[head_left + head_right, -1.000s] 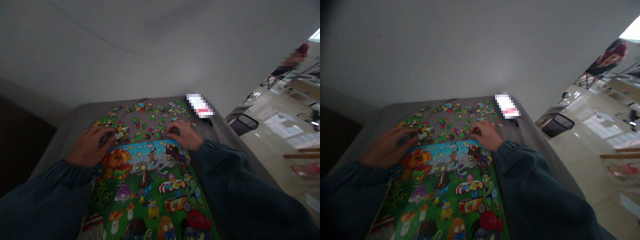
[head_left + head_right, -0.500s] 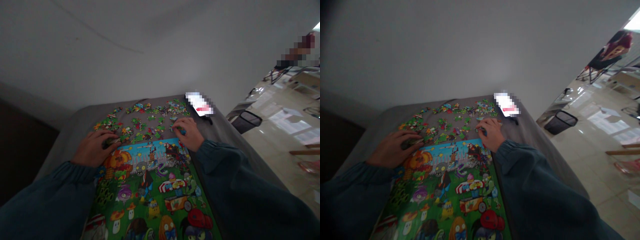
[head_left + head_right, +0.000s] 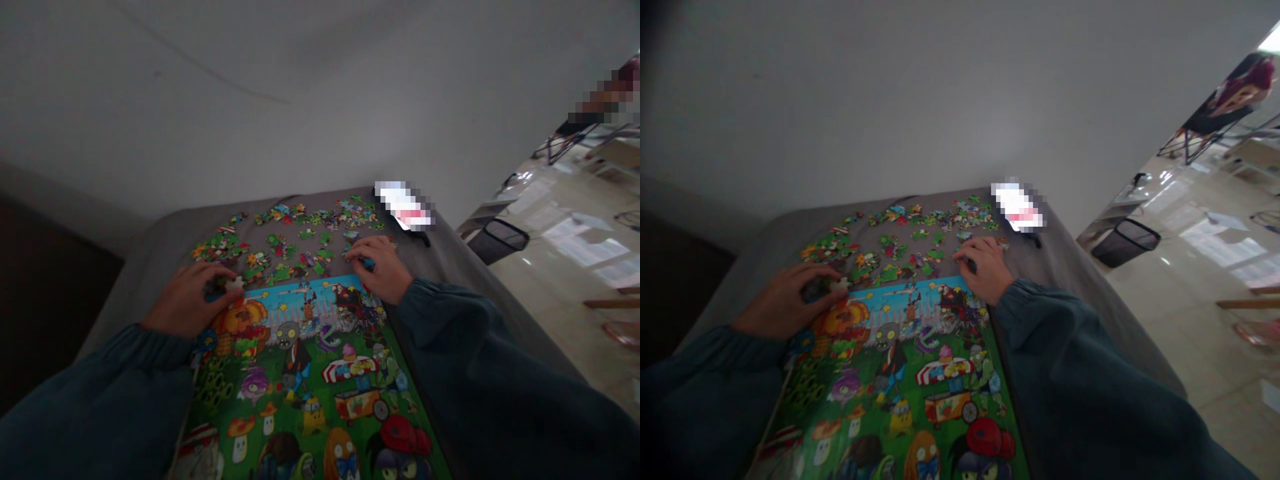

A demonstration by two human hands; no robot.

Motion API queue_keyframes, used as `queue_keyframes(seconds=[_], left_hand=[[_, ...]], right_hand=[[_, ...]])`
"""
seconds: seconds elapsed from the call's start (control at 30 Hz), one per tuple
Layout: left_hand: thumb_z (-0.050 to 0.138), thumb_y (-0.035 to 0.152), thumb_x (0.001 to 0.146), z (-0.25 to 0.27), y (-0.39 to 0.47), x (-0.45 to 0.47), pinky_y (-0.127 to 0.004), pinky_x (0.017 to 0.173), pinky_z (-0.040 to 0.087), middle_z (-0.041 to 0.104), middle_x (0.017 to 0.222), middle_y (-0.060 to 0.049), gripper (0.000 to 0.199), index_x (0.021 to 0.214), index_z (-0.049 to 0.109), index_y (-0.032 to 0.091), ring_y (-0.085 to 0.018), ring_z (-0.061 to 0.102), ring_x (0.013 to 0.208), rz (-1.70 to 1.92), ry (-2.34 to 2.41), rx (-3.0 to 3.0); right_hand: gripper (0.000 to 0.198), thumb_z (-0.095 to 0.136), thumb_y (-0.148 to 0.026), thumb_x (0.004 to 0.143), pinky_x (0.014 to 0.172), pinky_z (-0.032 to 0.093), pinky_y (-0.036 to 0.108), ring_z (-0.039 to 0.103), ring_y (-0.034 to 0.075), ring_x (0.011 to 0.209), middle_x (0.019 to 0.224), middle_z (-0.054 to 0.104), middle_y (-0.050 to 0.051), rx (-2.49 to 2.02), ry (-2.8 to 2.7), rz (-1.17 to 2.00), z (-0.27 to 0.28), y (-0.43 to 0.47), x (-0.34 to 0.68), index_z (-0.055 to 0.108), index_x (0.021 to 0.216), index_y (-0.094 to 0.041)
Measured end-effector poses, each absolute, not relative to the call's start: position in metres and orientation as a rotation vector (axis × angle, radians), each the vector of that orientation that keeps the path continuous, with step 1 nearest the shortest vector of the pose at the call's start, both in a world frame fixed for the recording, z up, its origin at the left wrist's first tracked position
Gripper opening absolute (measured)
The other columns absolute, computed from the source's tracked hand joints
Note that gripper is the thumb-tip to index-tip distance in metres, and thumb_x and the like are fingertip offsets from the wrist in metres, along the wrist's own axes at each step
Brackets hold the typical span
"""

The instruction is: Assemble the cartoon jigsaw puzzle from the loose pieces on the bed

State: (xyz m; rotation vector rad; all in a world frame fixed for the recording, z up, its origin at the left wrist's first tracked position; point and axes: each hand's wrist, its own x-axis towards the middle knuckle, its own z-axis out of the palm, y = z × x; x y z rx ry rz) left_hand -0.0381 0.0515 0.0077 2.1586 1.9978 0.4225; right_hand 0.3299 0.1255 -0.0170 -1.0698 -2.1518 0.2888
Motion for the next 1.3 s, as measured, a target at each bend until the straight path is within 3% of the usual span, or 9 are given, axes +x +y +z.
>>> queue_keyframes(seconds=[0.13,0.27,0.47,0.8,0.97,1.3], left_hand=[[0.055,0.066,0.077,0.009,0.053,-0.040,-0.048,0.095,0.048,0.071,0.103,-0.013,0.051,0.097,0.066,0.020,-0.033,0.065,0.102,0.406,1.978,2.109],[0.049,0.062,0.083,0.009,0.050,-0.042,-0.043,0.083,0.051,0.073,0.098,-0.011,0.052,0.106,0.068,0.020,-0.029,0.066,0.089,0.371,1.973,2.063],[0.041,0.053,0.085,0.016,0.045,-0.042,-0.044,0.085,0.051,0.073,0.112,-0.013,0.051,0.112,0.070,0.021,-0.030,0.065,0.094,0.317,2.001,2.053],[0.041,0.055,0.084,0.015,0.043,-0.042,-0.044,0.084,0.051,0.075,0.107,-0.011,0.051,0.111,0.071,0.024,-0.032,0.067,0.094,0.299,2.045,2.030],[0.041,0.055,0.085,0.016,0.040,-0.040,-0.040,0.072,0.050,0.074,0.092,-0.009,0.050,0.110,0.072,0.024,-0.028,0.065,0.078,0.286,2.077,2.004],[0.042,0.054,0.083,0.014,0.043,-0.039,-0.039,0.076,0.051,0.074,0.098,-0.009,0.047,0.108,0.070,0.025,-0.028,0.065,0.081,0.296,2.076,2.008]], right_hand=[[0.017,0.060,-0.012,0.086,0.095,0.043,0.046,0.058,0.026,0.103,0.100,0.071,0.007,-1.053,-2.150,0.290,-0.017,0.125,0.330,0.073,0.090,-0.022],[0.017,0.060,-0.011,0.086,0.095,0.043,0.045,0.058,0.026,0.104,0.100,0.071,0.007,-1.048,-2.161,0.286,-0.016,0.125,0.330,0.073,0.090,-0.022],[0.018,0.060,-0.011,0.085,0.093,0.043,0.046,0.058,0.027,0.103,0.101,0.072,0.007,-1.028,-2.174,0.263,-0.017,0.124,0.331,0.073,0.090,-0.022],[0.017,0.060,-0.009,0.085,0.093,0.044,0.045,0.059,0.027,0.101,0.099,0.072,0.007,-1.013,-2.186,0.242,-0.018,0.124,0.330,0.073,0.089,-0.021],[0.018,0.060,-0.008,0.084,0.092,0.044,0.045,0.059,0.027,0.100,0.100,0.072,0.008,-1.006,-2.184,0.238,-0.018,0.124,0.330,0.073,0.088,-0.020],[0.018,0.059,-0.010,0.084,0.095,0.042,0.046,0.058,0.026,0.104,0.102,0.072,0.006,-1.048,-2.187,0.293,-0.018,0.123,0.330,0.072,0.088,-0.023]])
